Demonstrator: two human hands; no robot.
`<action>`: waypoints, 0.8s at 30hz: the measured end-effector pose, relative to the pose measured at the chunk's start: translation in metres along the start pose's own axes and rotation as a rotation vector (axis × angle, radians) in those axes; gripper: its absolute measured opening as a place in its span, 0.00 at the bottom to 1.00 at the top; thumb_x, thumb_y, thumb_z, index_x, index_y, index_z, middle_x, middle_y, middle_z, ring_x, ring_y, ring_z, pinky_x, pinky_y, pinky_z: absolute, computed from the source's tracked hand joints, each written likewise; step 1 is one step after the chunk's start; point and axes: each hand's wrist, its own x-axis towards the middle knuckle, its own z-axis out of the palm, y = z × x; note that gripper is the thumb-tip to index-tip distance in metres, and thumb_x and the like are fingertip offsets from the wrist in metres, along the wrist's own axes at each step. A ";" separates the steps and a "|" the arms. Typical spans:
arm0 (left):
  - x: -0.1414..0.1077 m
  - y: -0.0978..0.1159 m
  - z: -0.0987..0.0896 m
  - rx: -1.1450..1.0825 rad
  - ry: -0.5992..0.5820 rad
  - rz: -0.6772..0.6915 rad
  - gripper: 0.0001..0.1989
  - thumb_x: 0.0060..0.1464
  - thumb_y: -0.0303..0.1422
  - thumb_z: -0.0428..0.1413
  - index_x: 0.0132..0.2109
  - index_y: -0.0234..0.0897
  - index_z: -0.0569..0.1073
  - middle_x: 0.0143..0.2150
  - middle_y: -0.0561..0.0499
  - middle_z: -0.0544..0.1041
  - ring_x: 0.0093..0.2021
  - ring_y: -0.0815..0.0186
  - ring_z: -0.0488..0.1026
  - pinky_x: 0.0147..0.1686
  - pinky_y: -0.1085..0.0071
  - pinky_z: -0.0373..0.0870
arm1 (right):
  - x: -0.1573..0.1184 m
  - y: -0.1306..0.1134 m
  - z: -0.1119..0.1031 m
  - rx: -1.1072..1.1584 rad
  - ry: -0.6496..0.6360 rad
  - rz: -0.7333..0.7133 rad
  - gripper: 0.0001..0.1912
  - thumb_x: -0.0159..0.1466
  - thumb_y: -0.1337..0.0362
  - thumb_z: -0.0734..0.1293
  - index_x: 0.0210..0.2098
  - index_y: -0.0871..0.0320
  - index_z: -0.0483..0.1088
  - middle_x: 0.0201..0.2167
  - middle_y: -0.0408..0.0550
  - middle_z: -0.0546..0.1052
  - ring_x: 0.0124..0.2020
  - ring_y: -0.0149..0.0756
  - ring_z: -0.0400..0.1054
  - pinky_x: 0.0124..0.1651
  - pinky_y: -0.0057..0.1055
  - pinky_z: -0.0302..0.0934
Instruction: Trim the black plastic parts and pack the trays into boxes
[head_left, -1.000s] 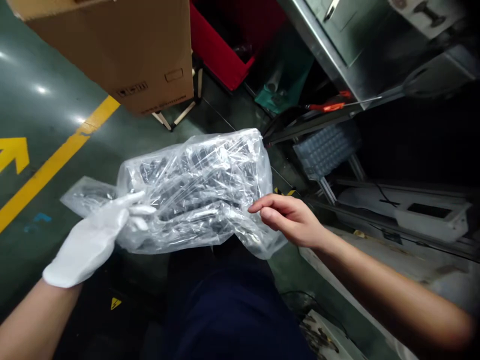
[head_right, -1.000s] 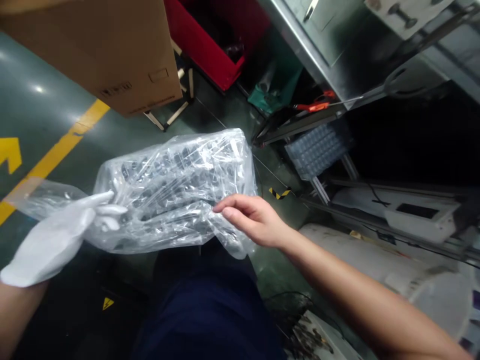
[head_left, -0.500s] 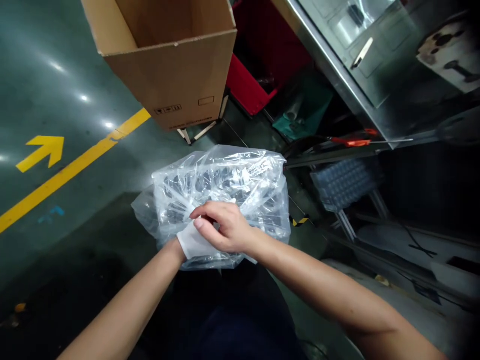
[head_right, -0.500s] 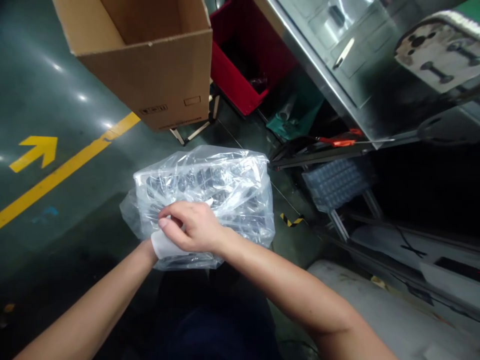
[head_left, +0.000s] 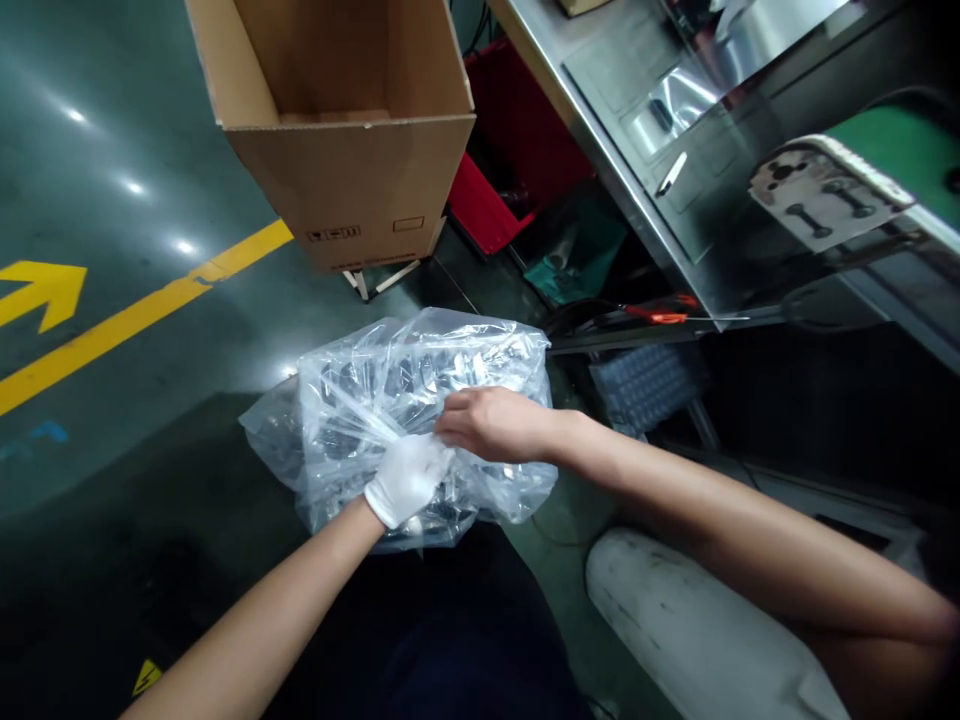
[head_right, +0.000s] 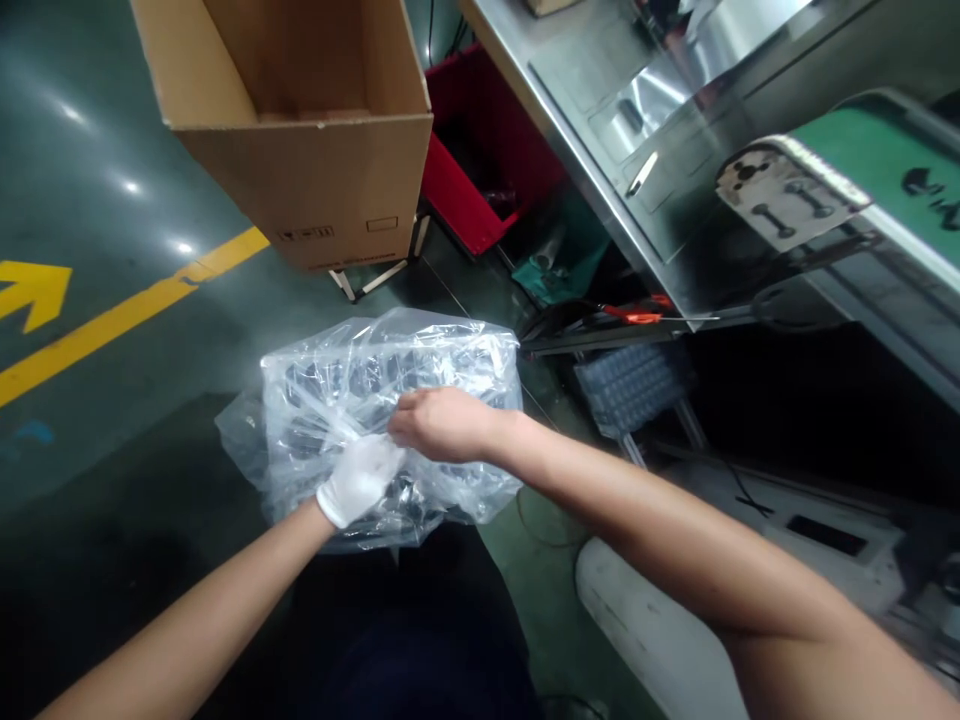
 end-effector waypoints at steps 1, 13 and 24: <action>0.000 0.001 0.000 -0.069 0.046 -0.029 0.19 0.73 0.35 0.40 0.40 0.37 0.74 0.38 0.43 0.79 0.41 0.60 0.77 0.44 0.61 0.74 | -0.002 0.006 -0.002 -0.035 -0.052 0.056 0.15 0.76 0.62 0.58 0.46 0.60 0.76 0.42 0.55 0.79 0.42 0.40 0.72 0.45 0.34 0.64; 0.005 -0.001 -0.010 -0.194 0.036 -0.337 0.28 0.74 0.40 0.33 0.41 0.34 0.75 0.29 0.48 0.80 0.25 0.67 0.76 0.32 0.68 0.74 | -0.022 -0.002 0.042 0.738 0.153 0.763 0.18 0.76 0.55 0.57 0.34 0.57 0.68 0.34 0.47 0.82 0.30 0.32 0.75 0.34 0.26 0.61; 0.042 -0.002 -0.048 0.298 -0.274 -0.146 0.07 0.57 0.31 0.56 0.33 0.31 0.74 0.37 0.37 0.80 0.41 0.52 0.79 0.46 0.59 0.73 | -0.025 -0.083 0.127 1.399 0.595 0.811 0.17 0.68 0.49 0.66 0.34 0.57 0.71 0.28 0.44 0.76 0.26 0.31 0.65 0.28 0.27 0.57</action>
